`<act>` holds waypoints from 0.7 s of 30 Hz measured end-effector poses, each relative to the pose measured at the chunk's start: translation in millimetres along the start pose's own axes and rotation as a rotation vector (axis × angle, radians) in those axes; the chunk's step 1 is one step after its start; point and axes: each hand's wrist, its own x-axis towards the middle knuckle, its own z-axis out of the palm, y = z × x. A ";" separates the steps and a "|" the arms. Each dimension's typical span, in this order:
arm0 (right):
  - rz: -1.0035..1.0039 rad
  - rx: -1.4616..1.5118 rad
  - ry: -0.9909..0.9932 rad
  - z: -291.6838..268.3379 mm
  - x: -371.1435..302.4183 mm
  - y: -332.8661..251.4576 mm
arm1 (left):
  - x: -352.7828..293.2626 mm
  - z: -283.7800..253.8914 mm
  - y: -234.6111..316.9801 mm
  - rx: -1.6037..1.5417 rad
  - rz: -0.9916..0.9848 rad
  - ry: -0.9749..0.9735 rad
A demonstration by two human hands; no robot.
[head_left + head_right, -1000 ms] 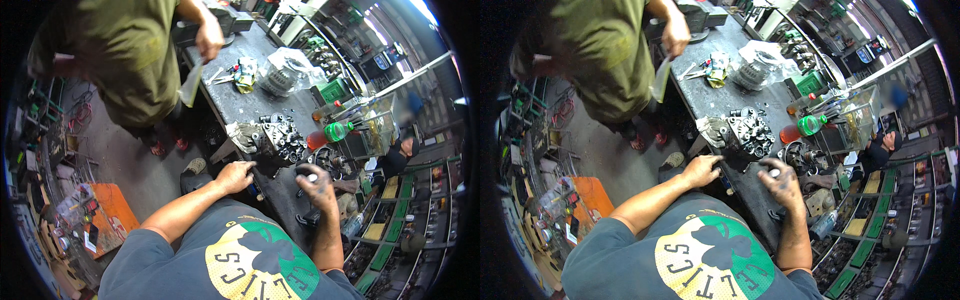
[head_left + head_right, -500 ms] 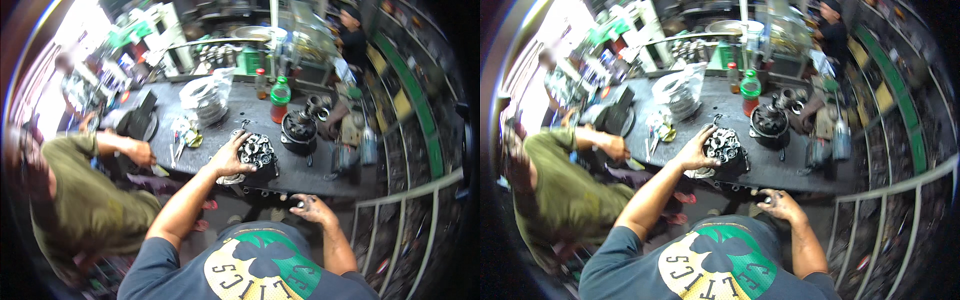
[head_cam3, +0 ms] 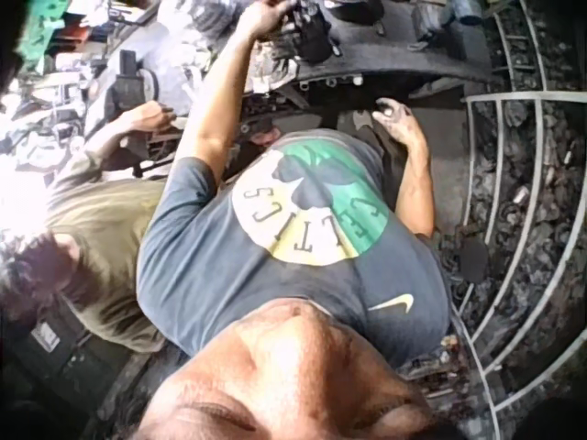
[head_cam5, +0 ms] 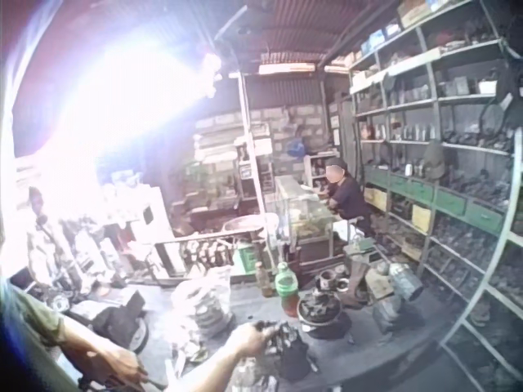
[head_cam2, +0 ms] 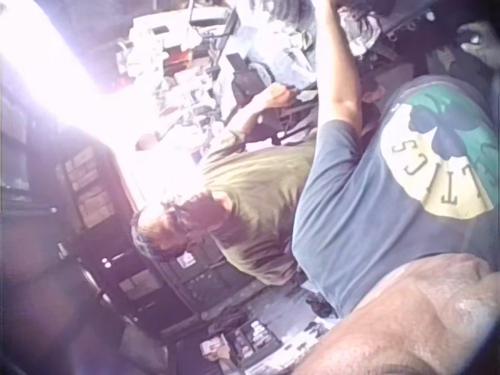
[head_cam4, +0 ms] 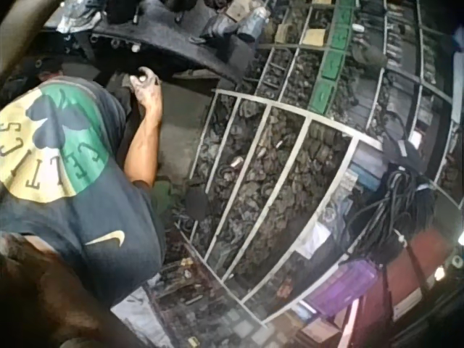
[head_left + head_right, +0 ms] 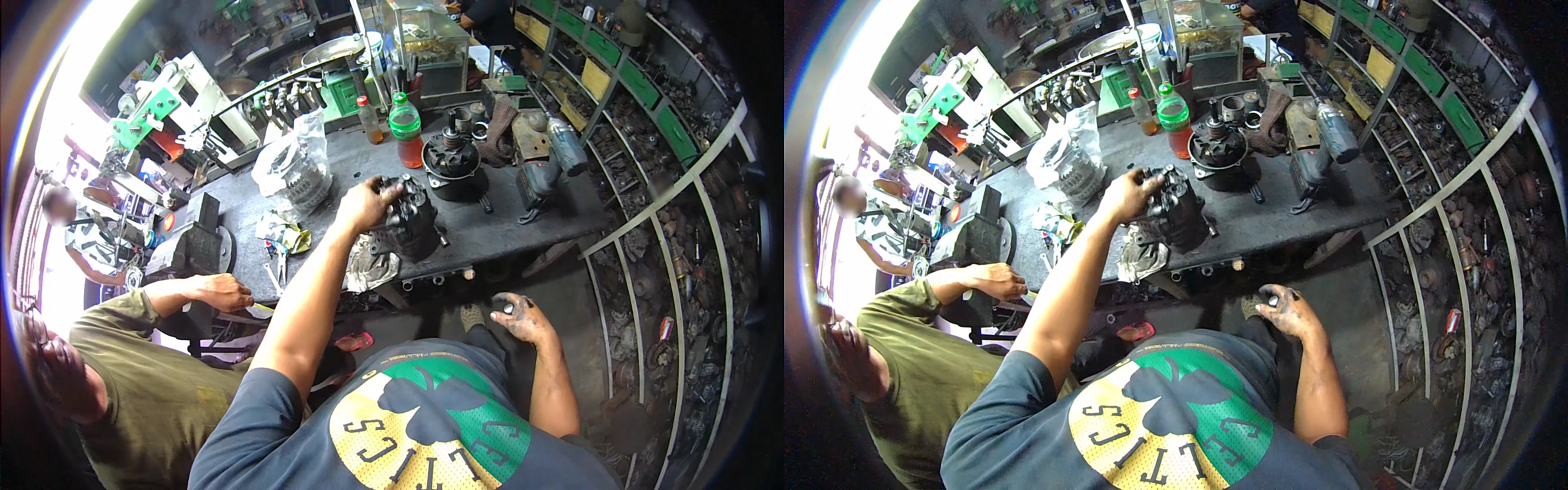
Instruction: The person assembles a mechanical component on a workbench, inserting small cylindrical parts into a circular housing and using a marker to apply marks. A second person stands nearby and occasionally hands over parts or points at the assembly.
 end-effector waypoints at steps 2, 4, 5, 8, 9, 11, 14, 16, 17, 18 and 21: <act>0.008 0.001 0.027 -7.4 -4.6 -11.2 | 21.7 -5.7 -1.4 -0.006 -0.085 -0.021; -0.041 -0.020 0.096 -13.8 -13.9 -12.2 | 40.8 -8.7 -7.5 -0.058 -0.103 -0.077; -0.021 -0.016 0.117 -18.4 -20.4 -8.4 | 48.0 -8.9 -7.6 -0.052 -0.125 -0.118; 0.049 0.023 0.167 -26.9 -36.1 4.6 | 61.2 -6.2 -14.5 0.075 -0.085 -0.125; 0.070 0.016 0.173 -25.9 -40.9 8.5 | 68.7 -3.6 -28.6 0.112 -0.069 -0.133; 0.112 0.004 0.185 -24.0 -47.7 19.1 | 81.4 1.0 -53.9 0.188 -0.008 -0.117; 0.243 0.028 0.154 -22.7 -60.9 37.2 | 73.7 0.3 -24.7 0.179 -0.023 -0.153; 0.246 0.054 0.153 -17.8 -61.5 50.7 | 72.4 -2.7 -25.9 0.253 0.080 -0.157; 0.234 0.061 0.148 -16.0 -60.7 56.3 | 70.6 -4.0 -27.3 0.256 0.086 -0.157; 0.226 0.069 0.146 -16.7 -60.2 56.6 | 65.1 -7.9 -19.1 0.192 0.010 -0.156; 0.205 0.076 0.107 -22.7 -52.8 45.5 | 61.5 -8.3 -27.3 0.117 -0.144 -0.108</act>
